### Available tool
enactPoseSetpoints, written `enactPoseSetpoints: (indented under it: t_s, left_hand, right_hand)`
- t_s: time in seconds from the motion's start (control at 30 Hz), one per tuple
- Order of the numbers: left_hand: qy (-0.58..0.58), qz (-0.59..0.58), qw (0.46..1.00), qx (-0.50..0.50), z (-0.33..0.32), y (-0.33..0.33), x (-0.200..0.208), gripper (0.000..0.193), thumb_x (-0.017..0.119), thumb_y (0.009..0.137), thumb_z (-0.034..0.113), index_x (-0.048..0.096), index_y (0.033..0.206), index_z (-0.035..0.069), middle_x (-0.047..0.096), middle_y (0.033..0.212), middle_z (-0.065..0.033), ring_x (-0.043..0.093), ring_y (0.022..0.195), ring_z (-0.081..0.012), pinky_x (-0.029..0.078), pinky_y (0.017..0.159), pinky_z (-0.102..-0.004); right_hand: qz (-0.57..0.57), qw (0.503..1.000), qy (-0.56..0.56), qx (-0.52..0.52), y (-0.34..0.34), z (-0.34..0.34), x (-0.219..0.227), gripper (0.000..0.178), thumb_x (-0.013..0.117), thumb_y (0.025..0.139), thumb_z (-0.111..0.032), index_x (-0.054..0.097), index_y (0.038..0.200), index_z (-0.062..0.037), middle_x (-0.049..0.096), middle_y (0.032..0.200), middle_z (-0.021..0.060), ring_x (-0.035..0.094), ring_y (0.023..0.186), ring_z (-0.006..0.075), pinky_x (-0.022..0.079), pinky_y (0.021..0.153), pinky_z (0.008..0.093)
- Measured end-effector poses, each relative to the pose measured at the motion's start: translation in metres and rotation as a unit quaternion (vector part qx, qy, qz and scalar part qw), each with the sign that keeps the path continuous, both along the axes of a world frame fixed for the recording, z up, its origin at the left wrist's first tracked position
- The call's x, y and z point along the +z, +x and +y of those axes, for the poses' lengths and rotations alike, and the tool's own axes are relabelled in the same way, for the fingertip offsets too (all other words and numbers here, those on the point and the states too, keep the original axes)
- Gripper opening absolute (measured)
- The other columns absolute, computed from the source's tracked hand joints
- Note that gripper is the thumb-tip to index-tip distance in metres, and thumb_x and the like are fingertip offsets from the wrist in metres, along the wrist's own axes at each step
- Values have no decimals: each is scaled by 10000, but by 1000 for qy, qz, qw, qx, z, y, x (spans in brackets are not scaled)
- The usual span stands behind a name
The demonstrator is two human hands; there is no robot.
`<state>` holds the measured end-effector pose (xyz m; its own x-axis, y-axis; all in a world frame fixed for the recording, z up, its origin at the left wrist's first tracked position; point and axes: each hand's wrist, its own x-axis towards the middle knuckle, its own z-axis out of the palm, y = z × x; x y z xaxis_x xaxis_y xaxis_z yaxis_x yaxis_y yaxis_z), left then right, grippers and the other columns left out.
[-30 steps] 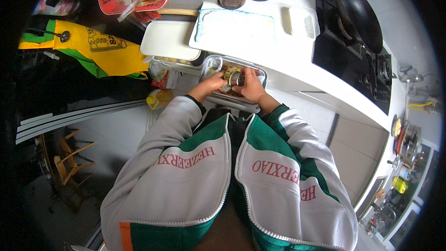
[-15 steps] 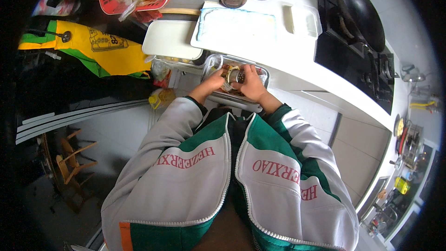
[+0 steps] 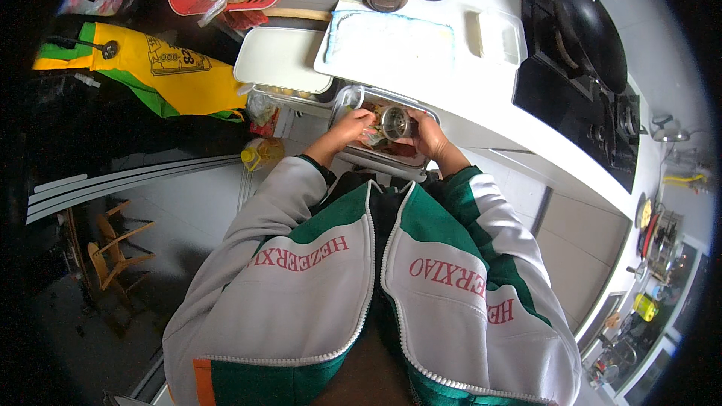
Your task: The person removes a steamer lid, places a bowl of peeled potatoes on the counter, and cuts the potatoes into chunks with a knife. They then gather vegetable peels from the sink, pack them into a small container, and wipe the sink surface.
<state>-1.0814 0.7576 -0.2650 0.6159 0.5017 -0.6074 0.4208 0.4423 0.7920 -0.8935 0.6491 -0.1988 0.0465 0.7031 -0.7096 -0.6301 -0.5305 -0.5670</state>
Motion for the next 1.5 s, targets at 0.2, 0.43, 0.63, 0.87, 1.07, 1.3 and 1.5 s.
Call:
enactPoseSetpoints:
  t_s: [0.2, 0.43, 0.63, 0.87, 1.07, 1.3, 1.5]
  left_hand:
    - [-32, -39, 998, -35, 2, 1, 8, 408, 478, 1002, 396, 517, 1180, 31, 588, 1137, -93, 624, 1002, -216, 537, 779, -327]
    - [-52, -53, 997, 3, -7, 1, 36, 555, 451, 992, 485, 449, 1287, 16, 561, 1189, -145, 626, 1013, -259, 576, 761, -355]
    - [-175, -145, 973, 36, -10, 0, 50, 577, 442, 997, 469, 393, 1343, 10, 542, 1223, -173, 636, 1023, -281, 584, 836, -395]
    - [-215, -163, 963, 24, -6, 0, 53, 532, 423, 1015, 424, 429, 1310, -19, 564, 1209, -165, 630, 1053, -274, 573, 870, -389]
    - [-192, -167, 967, 15, -6, 3, 52, 508, 458, 1008, 406, 466, 1289, -18, 576, 1201, -128, 623, 1061, -232, 572, 871, -390]
    - [-167, -175, 970, 25, -1, 4, 46, 463, 479, 1006, 379, 486, 1285, 10, 572, 1198, -100, 607, 1070, -203, 570, 853, -386]
    - [-158, -181, 970, 44, 1, 2, 42, 434, 493, 1007, 335, 476, 1287, 4, 546, 1233, -105, 598, 1088, -217, 555, 885, -378]
  right_hand:
    - [68, 996, 64, -11, -9, -2, 12, 428, 372, 1013, -278, 463, 1305, 22, 568, 1253, 172, 598, 1126, 281, 569, 880, 426]
    - [44, 997, 60, 8, -8, -4, 3, 442, 355, 1020, -293, 429, 1337, 6, 546, 1284, 160, 587, 1131, 267, 559, 884, 400]
    - [35, 996, 79, 6, -9, -2, -13, 431, 330, 1032, -305, 452, 1331, -19, 581, 1225, 155, 607, 1071, 252, 534, 881, 379]
    - [-150, 984, 100, 3, -11, 3, -12, 415, 378, 1037, -320, 539, 1239, 4, 633, 1119, 142, 615, 1001, 217, 501, 896, 341]
    - [-214, 973, 88, -6, -9, -3, 7, 409, 471, 1012, -330, 541, 1232, 8, 632, 1121, 131, 595, 1022, 203, 476, 894, 319]
    - [-519, 838, 149, 81, -17, -12, 22, 336, 652, 889, -171, 549, 1169, -16, 621, 1091, 168, 586, 1022, 308, 466, 890, 382]
    - [-672, 703, 225, 63, -29, -22, 34, 191, 631, 870, -117, 552, 1015, -21, 591, 995, 189, 544, 1006, 396, 442, 877, 444]
